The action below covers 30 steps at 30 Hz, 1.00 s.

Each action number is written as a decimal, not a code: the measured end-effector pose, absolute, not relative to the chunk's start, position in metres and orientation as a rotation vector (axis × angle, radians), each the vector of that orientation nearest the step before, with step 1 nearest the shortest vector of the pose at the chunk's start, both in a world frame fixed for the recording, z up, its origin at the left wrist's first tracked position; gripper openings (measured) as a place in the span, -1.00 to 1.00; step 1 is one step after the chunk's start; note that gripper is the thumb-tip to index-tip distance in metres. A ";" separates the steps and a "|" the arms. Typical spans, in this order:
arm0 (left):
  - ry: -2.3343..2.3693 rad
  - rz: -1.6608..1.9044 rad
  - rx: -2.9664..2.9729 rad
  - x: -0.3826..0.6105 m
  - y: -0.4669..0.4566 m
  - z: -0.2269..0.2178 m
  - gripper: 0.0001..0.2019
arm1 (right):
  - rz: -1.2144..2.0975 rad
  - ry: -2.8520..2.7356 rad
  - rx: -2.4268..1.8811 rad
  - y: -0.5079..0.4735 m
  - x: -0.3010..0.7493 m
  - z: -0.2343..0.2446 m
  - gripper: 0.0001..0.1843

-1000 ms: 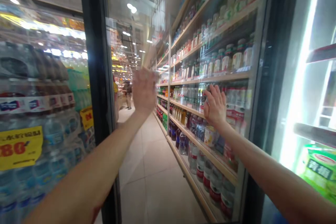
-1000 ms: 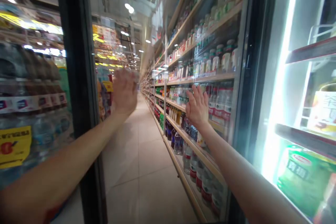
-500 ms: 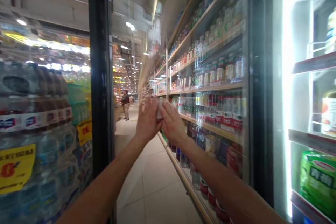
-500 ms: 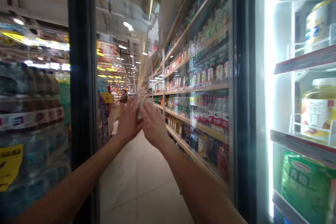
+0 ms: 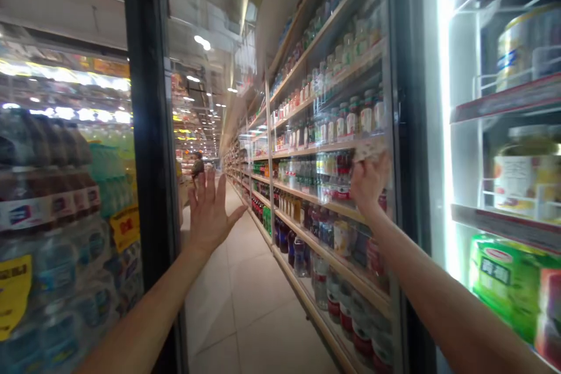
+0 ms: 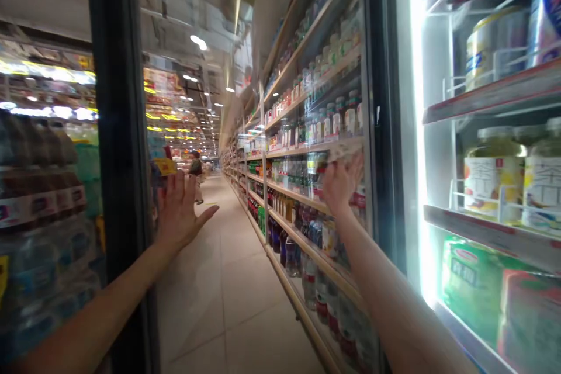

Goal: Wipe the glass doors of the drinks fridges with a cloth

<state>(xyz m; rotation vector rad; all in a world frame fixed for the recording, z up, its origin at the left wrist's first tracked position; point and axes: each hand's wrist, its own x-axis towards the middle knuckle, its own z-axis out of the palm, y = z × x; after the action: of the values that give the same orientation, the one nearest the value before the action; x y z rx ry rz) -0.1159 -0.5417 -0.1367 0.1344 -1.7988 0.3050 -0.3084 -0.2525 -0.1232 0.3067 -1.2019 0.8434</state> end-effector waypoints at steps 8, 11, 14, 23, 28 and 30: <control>-1.811 0.328 0.157 -0.114 -0.541 -0.140 -0.24 | 0.572 -1.321 0.698 -0.309 -0.270 -0.111 -0.77; -1.796 0.313 0.161 -0.117 -0.538 -0.144 -0.28 | 0.830 -1.222 0.337 -0.264 -0.305 -0.102 -0.69; -1.780 0.290 0.168 -0.119 -0.535 -0.148 -0.32 | 0.854 -1.201 0.311 -0.286 -0.298 -0.090 -0.65; -1.778 0.287 0.167 -0.118 -0.535 -0.150 -0.34 | 0.549 -1.315 0.627 -0.294 -0.284 -0.095 -0.69; -1.792 0.248 0.180 -0.119 -0.532 -0.150 -0.32 | 0.770 -1.272 0.406 -0.289 -0.291 -0.083 -0.62; -1.789 0.245 0.174 -0.118 -0.532 -0.149 -0.31 | 0.609 -1.288 0.621 -0.320 -0.269 -0.100 -0.71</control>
<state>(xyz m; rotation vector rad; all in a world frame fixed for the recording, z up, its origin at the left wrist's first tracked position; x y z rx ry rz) -0.1183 -0.5325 -0.1492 0.1739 -1.7890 0.2450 -0.2688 -0.3198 -0.1003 0.6206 -1.2877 0.6089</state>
